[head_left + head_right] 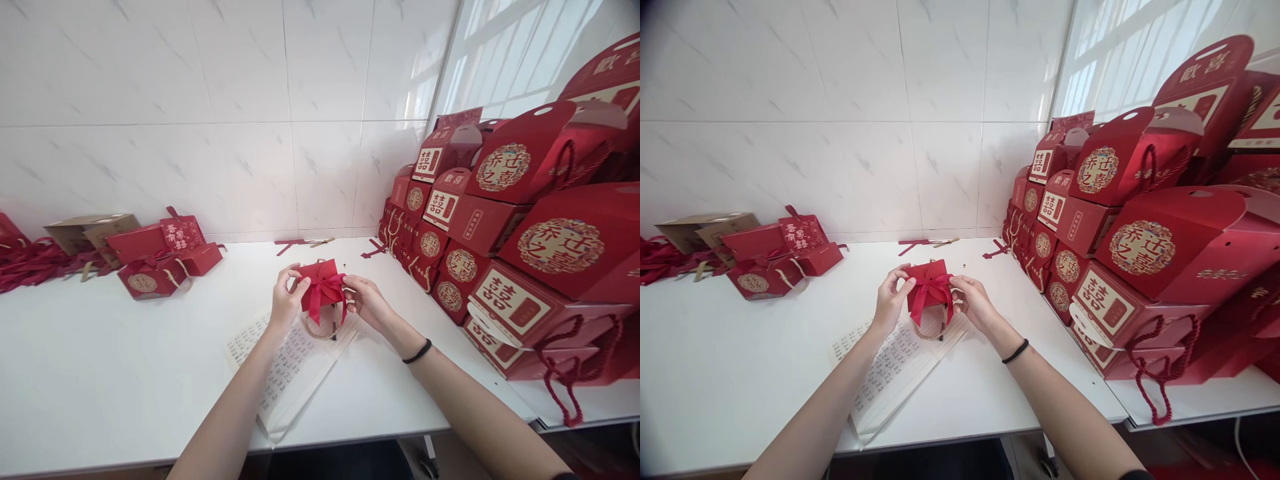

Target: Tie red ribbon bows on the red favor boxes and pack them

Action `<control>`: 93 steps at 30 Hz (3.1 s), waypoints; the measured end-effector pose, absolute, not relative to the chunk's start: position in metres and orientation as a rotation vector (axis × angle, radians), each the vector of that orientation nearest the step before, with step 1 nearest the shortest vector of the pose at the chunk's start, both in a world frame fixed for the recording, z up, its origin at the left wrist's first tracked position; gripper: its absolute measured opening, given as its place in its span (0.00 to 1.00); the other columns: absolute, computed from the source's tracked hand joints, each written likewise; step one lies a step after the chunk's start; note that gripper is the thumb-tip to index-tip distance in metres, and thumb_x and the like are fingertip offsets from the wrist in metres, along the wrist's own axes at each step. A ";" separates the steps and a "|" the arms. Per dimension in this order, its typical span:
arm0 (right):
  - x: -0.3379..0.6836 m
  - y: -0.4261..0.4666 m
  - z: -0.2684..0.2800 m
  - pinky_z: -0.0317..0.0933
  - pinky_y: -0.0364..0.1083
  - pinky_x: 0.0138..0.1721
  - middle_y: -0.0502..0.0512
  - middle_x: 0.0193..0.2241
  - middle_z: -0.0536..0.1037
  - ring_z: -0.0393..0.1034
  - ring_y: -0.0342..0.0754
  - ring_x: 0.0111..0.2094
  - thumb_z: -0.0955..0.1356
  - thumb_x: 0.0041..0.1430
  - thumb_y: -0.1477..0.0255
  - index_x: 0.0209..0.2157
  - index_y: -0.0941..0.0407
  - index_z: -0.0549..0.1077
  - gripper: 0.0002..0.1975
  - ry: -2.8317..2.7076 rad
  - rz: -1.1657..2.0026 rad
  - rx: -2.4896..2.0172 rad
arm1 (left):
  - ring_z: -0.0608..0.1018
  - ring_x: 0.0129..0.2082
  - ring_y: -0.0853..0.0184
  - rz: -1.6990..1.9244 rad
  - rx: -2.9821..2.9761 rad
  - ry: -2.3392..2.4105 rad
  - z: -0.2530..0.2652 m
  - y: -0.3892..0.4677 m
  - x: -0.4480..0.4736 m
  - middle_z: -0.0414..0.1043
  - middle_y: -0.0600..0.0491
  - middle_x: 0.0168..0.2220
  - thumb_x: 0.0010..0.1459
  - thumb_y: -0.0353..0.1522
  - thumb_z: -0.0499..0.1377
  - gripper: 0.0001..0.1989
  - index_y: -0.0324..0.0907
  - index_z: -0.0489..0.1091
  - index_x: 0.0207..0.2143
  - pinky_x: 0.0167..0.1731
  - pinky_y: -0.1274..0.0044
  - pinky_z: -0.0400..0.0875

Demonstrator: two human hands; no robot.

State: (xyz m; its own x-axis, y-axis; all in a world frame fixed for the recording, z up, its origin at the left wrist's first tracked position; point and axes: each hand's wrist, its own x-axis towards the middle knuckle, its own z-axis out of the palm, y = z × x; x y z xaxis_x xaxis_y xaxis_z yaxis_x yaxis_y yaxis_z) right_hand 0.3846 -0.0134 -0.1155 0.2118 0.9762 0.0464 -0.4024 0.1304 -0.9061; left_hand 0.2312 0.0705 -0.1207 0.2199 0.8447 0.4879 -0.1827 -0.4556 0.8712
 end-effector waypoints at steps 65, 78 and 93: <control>0.355 -0.035 -0.112 0.55 0.37 0.16 0.47 0.16 0.70 0.62 0.37 0.13 0.61 0.62 0.68 0.19 0.58 0.62 0.18 -1.674 0.923 -1.390 | 0.70 0.50 0.63 1.210 1.524 0.683 -0.125 0.058 0.244 0.64 0.49 0.48 0.47 0.34 0.61 0.25 0.45 0.53 0.46 0.48 0.70 0.66; 0.336 -0.032 -0.126 0.57 0.36 0.18 0.42 0.12 0.65 0.58 0.36 0.11 0.60 0.62 0.76 0.23 0.58 0.65 0.13 -1.649 0.962 -1.273 | 0.70 0.49 0.65 1.242 1.566 0.814 -0.124 0.054 0.247 0.64 0.50 0.47 0.48 0.33 0.61 0.23 0.46 0.54 0.45 0.47 0.71 0.67; 0.341 -0.020 -0.119 0.59 0.35 0.24 0.43 0.14 0.65 0.62 0.36 0.16 0.61 0.63 0.72 0.20 0.59 0.65 0.17 -1.841 1.063 -1.343 | 0.69 0.48 0.53 1.239 1.515 1.032 -0.112 0.060 0.248 0.62 0.58 0.40 0.37 0.41 0.66 0.25 0.53 0.56 0.37 0.52 0.54 0.64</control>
